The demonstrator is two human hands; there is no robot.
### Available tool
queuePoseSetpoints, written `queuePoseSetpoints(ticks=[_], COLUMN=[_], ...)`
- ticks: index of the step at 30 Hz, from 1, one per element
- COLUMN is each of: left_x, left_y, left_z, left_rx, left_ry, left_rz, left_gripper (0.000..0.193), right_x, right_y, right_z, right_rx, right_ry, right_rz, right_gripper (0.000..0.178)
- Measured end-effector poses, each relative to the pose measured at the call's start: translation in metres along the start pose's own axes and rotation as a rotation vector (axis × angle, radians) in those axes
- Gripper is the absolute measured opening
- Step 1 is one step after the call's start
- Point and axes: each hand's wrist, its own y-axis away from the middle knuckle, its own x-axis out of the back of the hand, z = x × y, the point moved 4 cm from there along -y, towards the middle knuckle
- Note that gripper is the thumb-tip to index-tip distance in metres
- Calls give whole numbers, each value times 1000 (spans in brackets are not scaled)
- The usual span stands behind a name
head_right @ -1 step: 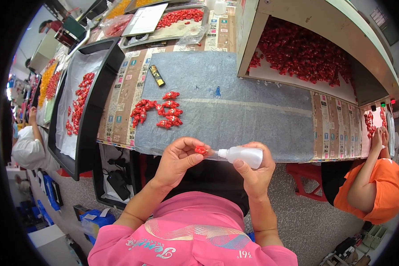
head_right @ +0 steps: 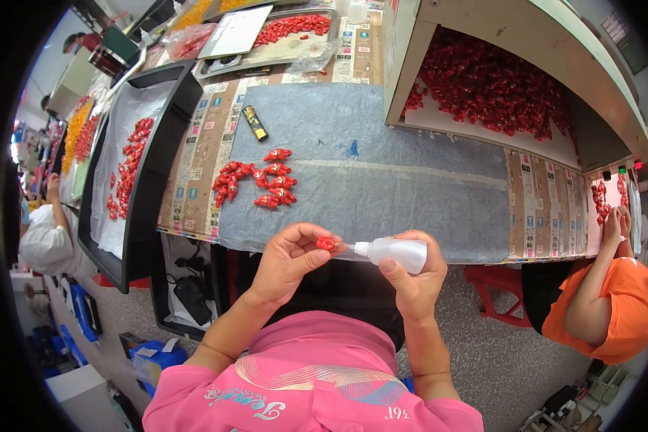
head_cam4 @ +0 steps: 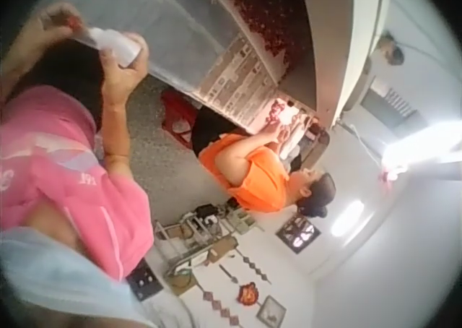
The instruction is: The person assembles small red plastic toy components by applying glue from a bottle.
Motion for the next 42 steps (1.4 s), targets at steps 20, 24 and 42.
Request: queuePoseSetpoints(ticks=[20,24,42], left_x=[0,1,-5], left_y=[2,8,14], left_z=[1,3,6], left_rx=[-31,-27,-11], left_ry=[20,54,132], left_rz=[25,39,-27], left_gripper=[22,22,20], right_x=[3,-8,41], right_y=[-26,-52,-151], right_z=[6,10,-53], right_rx=[-1,59,672], right_ry=[244,410,1130], right_rz=[30,-30,27], right_gripper=[39,36,23])
